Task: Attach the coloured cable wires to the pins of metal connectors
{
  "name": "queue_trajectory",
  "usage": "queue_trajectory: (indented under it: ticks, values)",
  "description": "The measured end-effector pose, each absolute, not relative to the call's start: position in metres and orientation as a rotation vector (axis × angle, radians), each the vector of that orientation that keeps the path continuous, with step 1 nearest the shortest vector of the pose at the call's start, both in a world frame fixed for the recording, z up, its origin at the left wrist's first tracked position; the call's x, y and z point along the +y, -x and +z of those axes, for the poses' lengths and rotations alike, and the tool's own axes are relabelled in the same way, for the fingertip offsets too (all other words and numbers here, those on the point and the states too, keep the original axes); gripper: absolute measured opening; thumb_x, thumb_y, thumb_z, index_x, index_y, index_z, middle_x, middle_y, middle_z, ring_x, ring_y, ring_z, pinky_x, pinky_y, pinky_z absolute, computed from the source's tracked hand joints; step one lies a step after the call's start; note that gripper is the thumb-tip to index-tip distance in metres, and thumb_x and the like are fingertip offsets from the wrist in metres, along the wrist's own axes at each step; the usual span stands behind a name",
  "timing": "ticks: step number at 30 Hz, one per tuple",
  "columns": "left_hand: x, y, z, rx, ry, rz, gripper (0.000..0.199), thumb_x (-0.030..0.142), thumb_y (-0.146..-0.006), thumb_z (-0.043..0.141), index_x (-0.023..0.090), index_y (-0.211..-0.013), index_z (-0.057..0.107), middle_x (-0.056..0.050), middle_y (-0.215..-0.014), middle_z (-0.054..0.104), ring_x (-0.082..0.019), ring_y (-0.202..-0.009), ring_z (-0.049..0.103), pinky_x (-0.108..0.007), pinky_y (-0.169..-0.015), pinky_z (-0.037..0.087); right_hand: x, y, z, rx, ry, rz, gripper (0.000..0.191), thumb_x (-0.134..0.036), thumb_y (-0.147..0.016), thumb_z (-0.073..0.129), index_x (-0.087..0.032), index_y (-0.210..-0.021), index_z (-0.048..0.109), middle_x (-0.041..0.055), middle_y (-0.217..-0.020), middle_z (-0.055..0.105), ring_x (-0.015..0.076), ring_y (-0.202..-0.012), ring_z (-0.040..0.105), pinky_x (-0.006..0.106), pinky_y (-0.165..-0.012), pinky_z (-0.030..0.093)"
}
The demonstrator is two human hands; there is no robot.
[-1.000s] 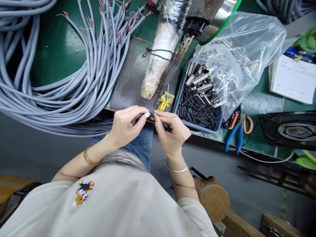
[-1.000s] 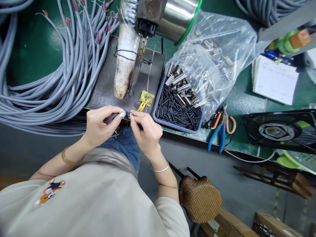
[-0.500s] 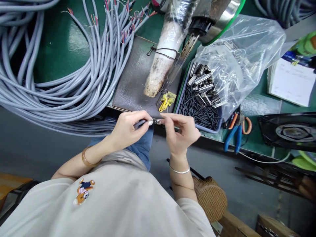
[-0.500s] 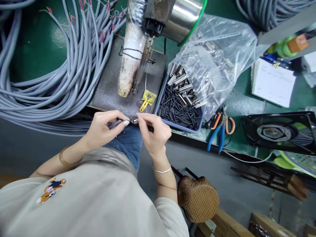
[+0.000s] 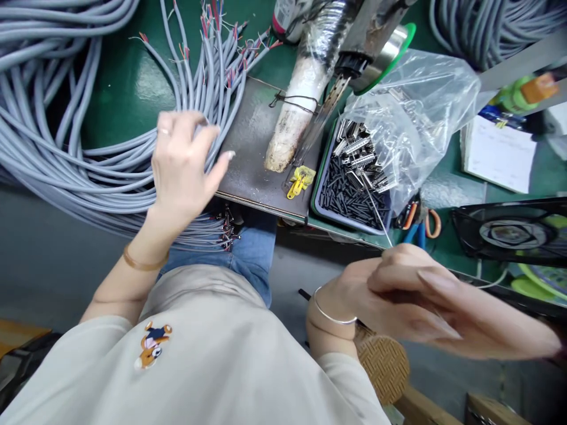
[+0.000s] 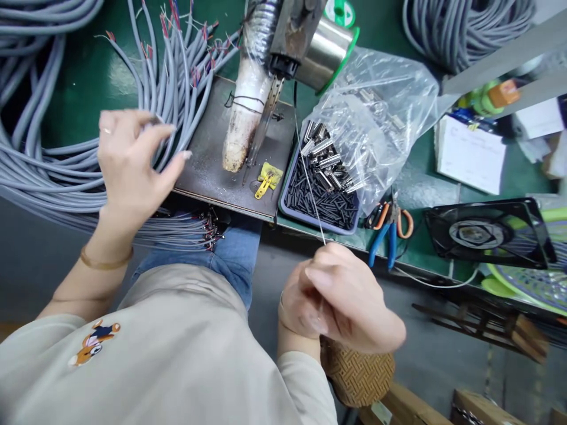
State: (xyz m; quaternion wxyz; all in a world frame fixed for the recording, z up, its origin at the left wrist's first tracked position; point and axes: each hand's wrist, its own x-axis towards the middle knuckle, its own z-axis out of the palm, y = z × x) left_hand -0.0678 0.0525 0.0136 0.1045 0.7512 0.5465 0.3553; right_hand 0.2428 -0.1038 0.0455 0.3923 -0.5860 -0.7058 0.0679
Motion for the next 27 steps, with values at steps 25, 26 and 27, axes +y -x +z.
queue_trajectory:
  ticks: [25, 26, 27]
  values:
    - [-0.027, 0.165, 0.011, 1.432, -2.666, 0.548, 0.075, 0.015, -0.088, 0.059, 0.031, -0.159, 0.04, -0.014, -0.142, 0.061, -0.037, -0.125, 0.062, -0.051, -0.103, 0.054, -0.051, -0.176, 0.026, -1.444, 1.155, -0.033, 0.03, -0.017, -0.096, 0.061, -0.028, -0.124, 0.064, -0.0016, -0.085, 0.077, 0.0145, -0.061, 0.074, 0.024, -0.048, 0.055]
    - [-0.034, 0.175, 0.008, 1.434, -2.659, 0.516, 0.08, 0.016, -0.089, 0.059, 0.038, -0.161, 0.033, -0.011, -0.144, 0.059, -0.036, -0.124, 0.062, -0.052, -0.103, 0.055, -0.053, -0.18, 0.025, -1.448, 1.196, -0.012, 0.025, -0.017, -0.096, 0.063, -0.025, -0.119, 0.065, -0.0008, -0.088, 0.079, 0.0154, -0.066, 0.077, 0.026, -0.055, 0.06]
    - [-0.039, 0.183, 0.004, 1.433, -2.64, 0.518, 0.084, 0.018, -0.089, 0.06, 0.045, -0.162, 0.028, -0.007, -0.144, 0.06, -0.035, -0.121, 0.064, -0.052, -0.1, 0.056, -0.054, -0.184, 0.023, -1.451, 1.232, -0.014, 0.018, -0.018, -0.095, 0.065, -0.023, -0.112, 0.067, -0.0003, -0.088, 0.08, 0.0164, -0.071, 0.078, 0.027, -0.061, 0.063]
